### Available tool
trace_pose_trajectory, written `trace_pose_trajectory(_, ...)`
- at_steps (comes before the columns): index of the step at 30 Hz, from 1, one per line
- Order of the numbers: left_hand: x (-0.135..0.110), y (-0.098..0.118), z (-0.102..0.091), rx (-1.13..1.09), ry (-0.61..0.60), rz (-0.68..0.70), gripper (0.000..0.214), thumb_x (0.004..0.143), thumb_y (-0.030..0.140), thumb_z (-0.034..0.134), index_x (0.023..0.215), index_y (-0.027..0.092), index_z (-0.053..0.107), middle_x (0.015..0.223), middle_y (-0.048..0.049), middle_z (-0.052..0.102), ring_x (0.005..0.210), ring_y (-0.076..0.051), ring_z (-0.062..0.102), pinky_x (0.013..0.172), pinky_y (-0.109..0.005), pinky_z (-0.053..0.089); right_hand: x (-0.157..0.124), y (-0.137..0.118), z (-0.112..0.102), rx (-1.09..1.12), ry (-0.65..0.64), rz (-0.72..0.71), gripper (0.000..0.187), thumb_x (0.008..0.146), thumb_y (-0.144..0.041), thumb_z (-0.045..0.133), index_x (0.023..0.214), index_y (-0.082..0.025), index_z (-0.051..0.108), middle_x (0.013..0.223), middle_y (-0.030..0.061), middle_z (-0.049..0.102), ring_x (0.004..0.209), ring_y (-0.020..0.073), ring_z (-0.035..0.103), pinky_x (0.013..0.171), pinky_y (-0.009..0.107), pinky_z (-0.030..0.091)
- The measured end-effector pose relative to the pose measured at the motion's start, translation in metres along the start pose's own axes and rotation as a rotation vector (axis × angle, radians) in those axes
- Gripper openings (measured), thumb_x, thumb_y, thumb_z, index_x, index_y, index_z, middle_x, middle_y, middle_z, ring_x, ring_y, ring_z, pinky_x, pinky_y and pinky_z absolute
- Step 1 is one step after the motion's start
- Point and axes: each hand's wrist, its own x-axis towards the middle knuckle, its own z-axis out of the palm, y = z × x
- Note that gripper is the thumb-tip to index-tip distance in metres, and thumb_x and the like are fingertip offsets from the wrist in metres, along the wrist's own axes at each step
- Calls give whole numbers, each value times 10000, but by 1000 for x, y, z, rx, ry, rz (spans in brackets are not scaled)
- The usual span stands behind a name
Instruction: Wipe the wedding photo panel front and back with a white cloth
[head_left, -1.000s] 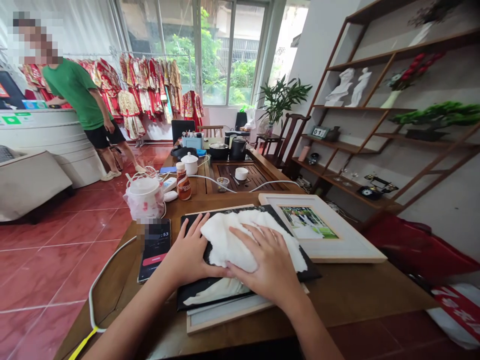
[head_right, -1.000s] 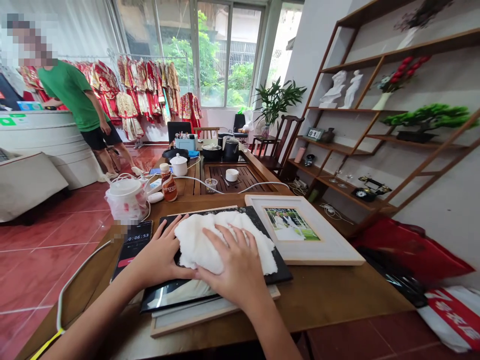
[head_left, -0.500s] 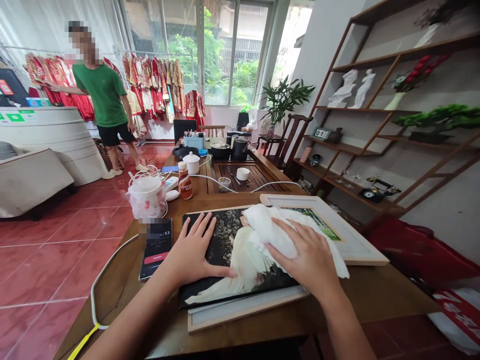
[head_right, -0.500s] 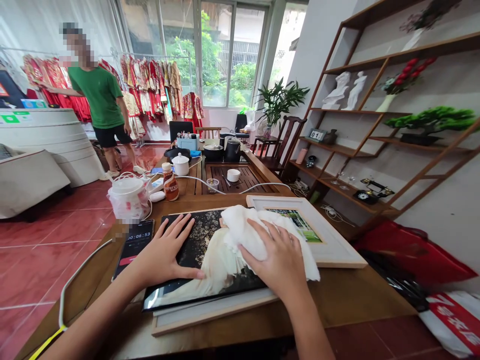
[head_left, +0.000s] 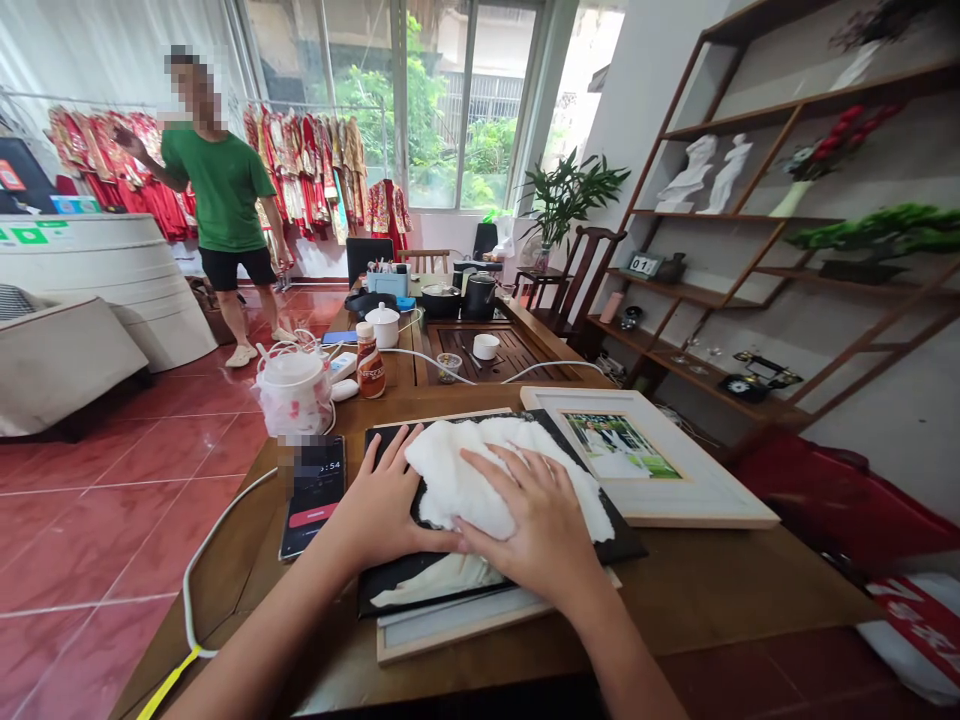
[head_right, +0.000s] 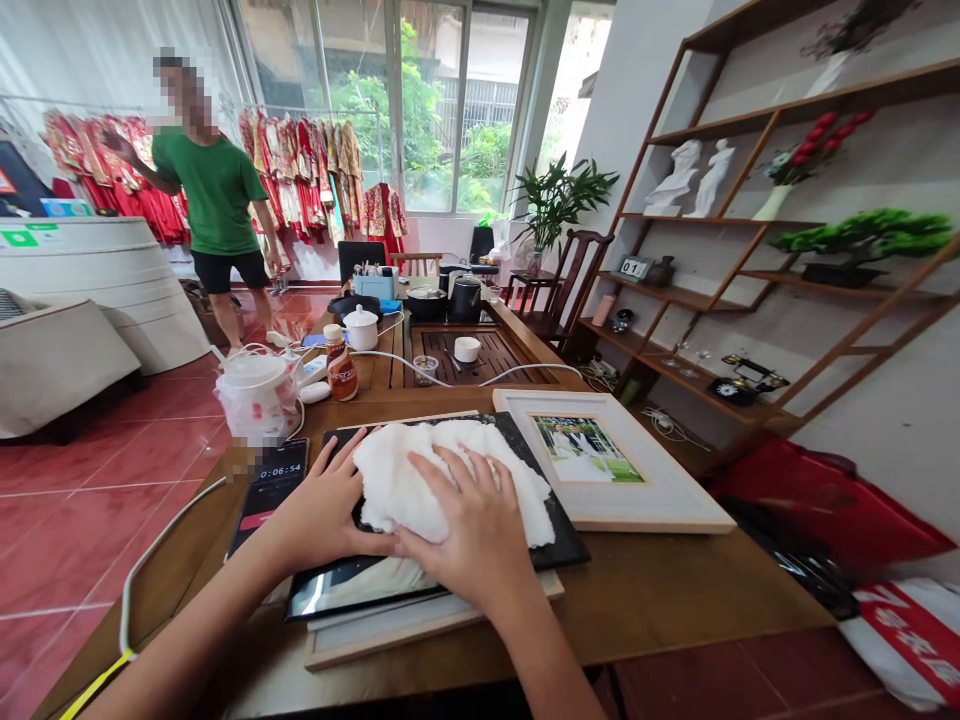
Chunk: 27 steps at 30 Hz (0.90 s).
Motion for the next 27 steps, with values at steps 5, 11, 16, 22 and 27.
trace_pose_trajectory(5,-1,-1,-2,-9,7,-12,1129,682,855,455,1516,148,172,1570,-145,175,1445,-347,99,1143,-573,93,-9,26,-5,-84,32,20,563,810,-544,570,1325,-326,504,1326,47,545,1187,298,474,975,469,341)
trace_pose_trajectory(11,-3,-6,-1,-10,9,-16,1163,668,869,451,1523,148,135,1568,-146,181,1445,-344,99,1149,-562,76,-23,59,-8,-196,89,127,550,818,-540,561,1319,-318,508,1267,46,580,1113,289,524,918,450,382)
trace_pose_trajectory(16,-4,-7,-1,-10,9,-11,1159,669,860,466,1524,155,128,1568,-146,180,1443,-347,98,1148,-563,72,-20,53,-6,-196,102,135,542,818,-527,563,1314,-314,517,1256,56,587,1117,307,513,927,470,369)
trace_pose_trajectory(22,-2,-2,-1,-4,10,-9,1069,703,815,493,1504,162,220,1570,-143,178,1446,-345,84,1141,-578,98,-6,11,-1,-62,46,36,567,801,-551,576,1317,-323,519,1306,60,558,1190,324,461,986,505,321)
trace_pose_trajectory(27,0,-2,1,3,15,5,1016,709,788,523,1490,192,266,1568,-126,207,1447,-348,68,1139,-578,117,-2,-1,-1,7,19,-19,615,777,-568,597,1336,-326,504,1339,55,538,1204,326,450,1002,498,309)
